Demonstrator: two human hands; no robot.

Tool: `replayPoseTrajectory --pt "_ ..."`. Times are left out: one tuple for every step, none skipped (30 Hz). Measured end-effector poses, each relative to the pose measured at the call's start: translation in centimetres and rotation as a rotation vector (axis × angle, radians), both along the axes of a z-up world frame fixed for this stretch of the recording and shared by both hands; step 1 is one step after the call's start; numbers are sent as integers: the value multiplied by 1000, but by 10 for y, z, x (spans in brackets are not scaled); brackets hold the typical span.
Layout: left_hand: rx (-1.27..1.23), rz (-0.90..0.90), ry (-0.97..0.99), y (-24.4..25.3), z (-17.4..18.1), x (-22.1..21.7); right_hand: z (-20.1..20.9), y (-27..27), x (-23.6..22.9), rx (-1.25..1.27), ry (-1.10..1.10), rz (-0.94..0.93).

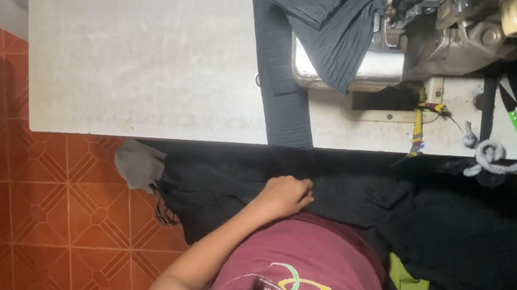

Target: Aligning and sewing black ribbed fabric strips using an overlock sewing machine in a factory setting.

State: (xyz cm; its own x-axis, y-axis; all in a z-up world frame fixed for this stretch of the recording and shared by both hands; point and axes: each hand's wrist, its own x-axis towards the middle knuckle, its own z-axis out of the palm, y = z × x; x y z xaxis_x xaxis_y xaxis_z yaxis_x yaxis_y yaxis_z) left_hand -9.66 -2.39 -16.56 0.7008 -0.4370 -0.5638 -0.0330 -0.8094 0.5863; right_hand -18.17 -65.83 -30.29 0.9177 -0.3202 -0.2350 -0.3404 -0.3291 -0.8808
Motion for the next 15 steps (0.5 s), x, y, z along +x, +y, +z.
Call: replayPoseTrajectory --pt "-51 -12 51 0 13 1 -1 14 10 -60 5 9" --pt "-52 -2 51 1 42 1 12 54 34 -120 9 17" --pt "-123 64 -41 5 71 2 36 90 48 -176 14 19" --pt "-192 132 -134 7 101 2 73 120 52 -231 19 21" --pt "-184 134 -131 13 112 5 106 179 85 -224 23 24" --pt "-161 267 -534 18 125 8 149 235 97 -186 -58 83" --pt "-137 383 -949 23 137 12 198 285 95 -149 -145 138" --pt "-130 380 -954 30 130 18 218 322 103 -141 -149 139" --pt "9 356 -965 34 124 25 240 357 113 -136 -340 195" --pt "148 331 -975 39 117 33 262 393 122 -131 -531 251" --pt "148 335 -986 40 116 29 279 415 131 -132 -543 253" --pt "156 312 -982 41 115 26 295 438 139 -281 -701 381" --pt "169 285 -976 44 114 23 311 462 147 -429 -851 510" --pt "172 285 -986 43 113 13 317 475 155 -427 -862 507" --pt "152 200 -845 42 112 2 322 488 162 -558 -979 591"
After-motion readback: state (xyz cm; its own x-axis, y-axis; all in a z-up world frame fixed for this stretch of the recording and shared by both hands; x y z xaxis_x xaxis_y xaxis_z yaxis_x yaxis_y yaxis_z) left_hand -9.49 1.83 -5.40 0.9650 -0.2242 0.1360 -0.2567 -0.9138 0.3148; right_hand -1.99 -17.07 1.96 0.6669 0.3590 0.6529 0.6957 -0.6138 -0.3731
